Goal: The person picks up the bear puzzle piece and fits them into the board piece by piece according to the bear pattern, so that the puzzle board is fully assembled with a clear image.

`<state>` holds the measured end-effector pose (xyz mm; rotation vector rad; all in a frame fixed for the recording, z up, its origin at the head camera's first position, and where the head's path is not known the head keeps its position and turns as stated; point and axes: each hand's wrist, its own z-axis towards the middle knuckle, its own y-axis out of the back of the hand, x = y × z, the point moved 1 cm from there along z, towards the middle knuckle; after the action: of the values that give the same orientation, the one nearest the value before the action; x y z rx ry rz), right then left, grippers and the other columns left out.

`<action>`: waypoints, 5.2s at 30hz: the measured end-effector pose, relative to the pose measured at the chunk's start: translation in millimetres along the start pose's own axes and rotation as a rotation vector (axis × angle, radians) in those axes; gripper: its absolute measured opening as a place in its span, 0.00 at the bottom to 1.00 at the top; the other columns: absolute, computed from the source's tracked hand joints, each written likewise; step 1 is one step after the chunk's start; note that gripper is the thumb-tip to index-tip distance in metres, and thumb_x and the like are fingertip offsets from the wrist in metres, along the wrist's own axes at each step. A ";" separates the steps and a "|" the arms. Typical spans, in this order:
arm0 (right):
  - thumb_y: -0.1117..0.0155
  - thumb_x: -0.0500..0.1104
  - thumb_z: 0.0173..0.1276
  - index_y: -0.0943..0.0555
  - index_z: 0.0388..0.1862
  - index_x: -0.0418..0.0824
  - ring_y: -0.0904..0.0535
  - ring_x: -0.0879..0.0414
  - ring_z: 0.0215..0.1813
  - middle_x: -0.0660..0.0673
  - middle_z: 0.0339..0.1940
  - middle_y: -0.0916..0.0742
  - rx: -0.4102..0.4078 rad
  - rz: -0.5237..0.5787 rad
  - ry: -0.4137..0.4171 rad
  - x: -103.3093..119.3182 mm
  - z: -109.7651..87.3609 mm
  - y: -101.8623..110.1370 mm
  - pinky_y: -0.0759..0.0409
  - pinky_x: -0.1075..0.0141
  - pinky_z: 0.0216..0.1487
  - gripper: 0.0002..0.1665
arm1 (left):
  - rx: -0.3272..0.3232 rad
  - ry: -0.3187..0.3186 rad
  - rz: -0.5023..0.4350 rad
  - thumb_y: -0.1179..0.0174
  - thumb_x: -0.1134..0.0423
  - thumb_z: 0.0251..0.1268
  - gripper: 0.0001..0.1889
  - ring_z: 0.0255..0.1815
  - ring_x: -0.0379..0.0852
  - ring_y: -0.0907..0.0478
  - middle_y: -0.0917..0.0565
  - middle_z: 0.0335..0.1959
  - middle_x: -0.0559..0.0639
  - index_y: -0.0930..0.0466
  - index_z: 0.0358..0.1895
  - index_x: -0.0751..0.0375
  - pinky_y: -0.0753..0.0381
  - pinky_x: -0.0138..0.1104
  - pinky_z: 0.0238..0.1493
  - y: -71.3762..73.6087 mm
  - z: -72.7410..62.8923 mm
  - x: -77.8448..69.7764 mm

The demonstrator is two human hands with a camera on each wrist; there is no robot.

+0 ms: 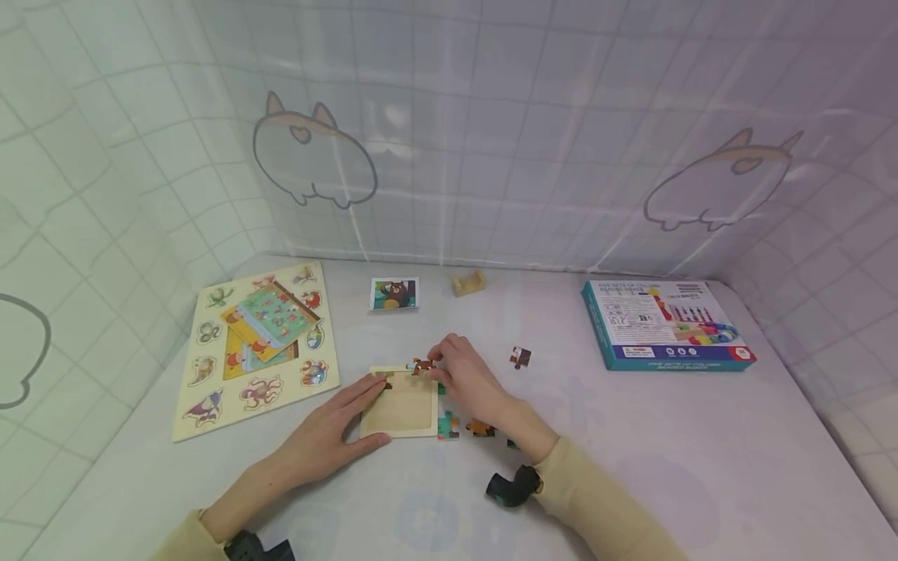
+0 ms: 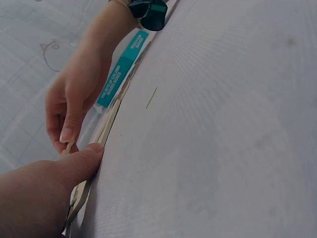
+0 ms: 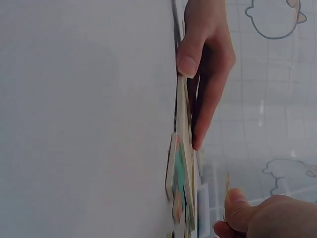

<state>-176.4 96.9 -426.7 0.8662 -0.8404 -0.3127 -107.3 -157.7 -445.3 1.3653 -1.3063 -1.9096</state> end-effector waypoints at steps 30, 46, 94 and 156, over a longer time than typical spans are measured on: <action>0.36 0.44 0.72 0.20 0.48 0.39 0.26 0.54 0.53 0.48 0.49 0.19 0.087 -0.018 -0.027 5.3 12.8 -28.0 0.21 0.60 0.59 0.11 | -0.033 -0.026 0.028 0.43 0.33 0.66 0.43 0.79 0.51 0.41 0.38 0.79 0.50 0.39 0.78 0.52 0.33 0.49 0.73 -0.6 0.4 0.6; 0.34 0.45 0.71 0.19 0.48 0.39 0.28 0.54 0.52 0.47 0.49 0.20 0.086 -0.032 -0.003 5.8 10.9 -30.4 0.21 0.60 0.57 0.12 | -0.022 -0.015 0.033 0.42 0.33 0.64 0.43 0.79 0.50 0.41 0.38 0.79 0.49 0.40 0.78 0.49 0.31 0.49 0.73 -0.8 0.7 0.0; 0.34 0.46 0.72 0.12 0.53 0.47 0.31 0.54 0.49 0.48 0.47 0.22 0.091 -0.074 0.008 5.4 9.6 -30.9 0.23 0.63 0.48 0.14 | -0.027 -0.124 0.068 0.44 0.36 0.69 0.34 0.80 0.50 0.45 0.37 0.78 0.43 0.32 0.74 0.47 0.36 0.50 0.76 -1.4 2.2 1.5; 0.35 0.43 0.72 0.16 0.57 0.42 0.30 0.54 0.53 0.48 0.51 0.21 0.159 -0.002 -0.079 3.7 10.7 -23.7 0.22 0.61 0.53 0.17 | 0.100 -0.151 0.072 0.40 0.44 0.69 0.38 0.77 0.49 0.40 0.40 0.79 0.45 0.39 0.77 0.56 0.30 0.47 0.72 3.2 17.8 -5.9</action>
<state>-180.2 74.2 -439.2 1.0082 -0.9473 -0.2859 -121.5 -146.8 -438.6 1.2225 -1.5208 -1.9533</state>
